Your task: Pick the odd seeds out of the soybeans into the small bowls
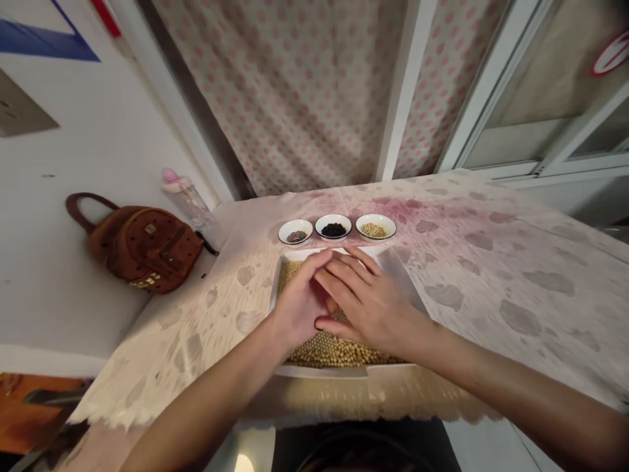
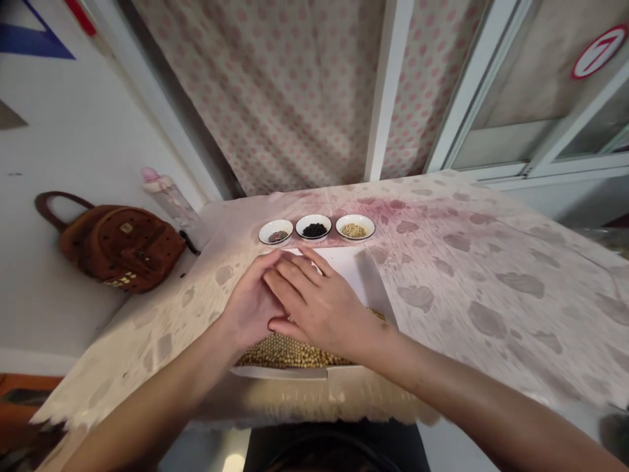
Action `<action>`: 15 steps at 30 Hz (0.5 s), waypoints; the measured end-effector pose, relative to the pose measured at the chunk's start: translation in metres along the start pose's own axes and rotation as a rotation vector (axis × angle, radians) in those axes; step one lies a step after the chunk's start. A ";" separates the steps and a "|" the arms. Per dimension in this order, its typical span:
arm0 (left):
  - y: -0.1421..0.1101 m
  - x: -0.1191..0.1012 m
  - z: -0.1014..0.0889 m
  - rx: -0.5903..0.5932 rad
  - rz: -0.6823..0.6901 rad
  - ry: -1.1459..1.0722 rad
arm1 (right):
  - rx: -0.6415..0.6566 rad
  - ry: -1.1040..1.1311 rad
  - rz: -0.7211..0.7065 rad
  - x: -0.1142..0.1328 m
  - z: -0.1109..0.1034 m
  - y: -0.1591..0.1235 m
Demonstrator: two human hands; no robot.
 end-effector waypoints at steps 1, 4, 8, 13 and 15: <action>0.002 0.002 -0.001 -0.002 0.019 -0.068 | 0.047 0.011 0.019 -0.004 0.002 0.001; 0.005 0.008 -0.002 0.030 0.049 -0.240 | 0.153 0.053 0.057 -0.013 0.007 0.004; 0.007 0.013 0.001 0.070 0.048 -0.259 | 0.205 0.045 0.121 -0.015 0.019 0.005; 0.004 0.011 0.015 0.184 0.002 -0.251 | 0.157 -0.016 0.171 0.005 0.023 0.000; -0.002 0.006 0.019 0.273 -0.003 -0.146 | 0.155 -0.014 0.169 0.016 0.015 0.000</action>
Point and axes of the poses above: each hand's wrist, its own y-axis towards the middle knuckle, its own z-axis out of the palm, x = y × z, the point moved 2 cm from there along y, towards the middle knuckle, and after that the axes turned 11 degrees about x, right-handed, at the moved point
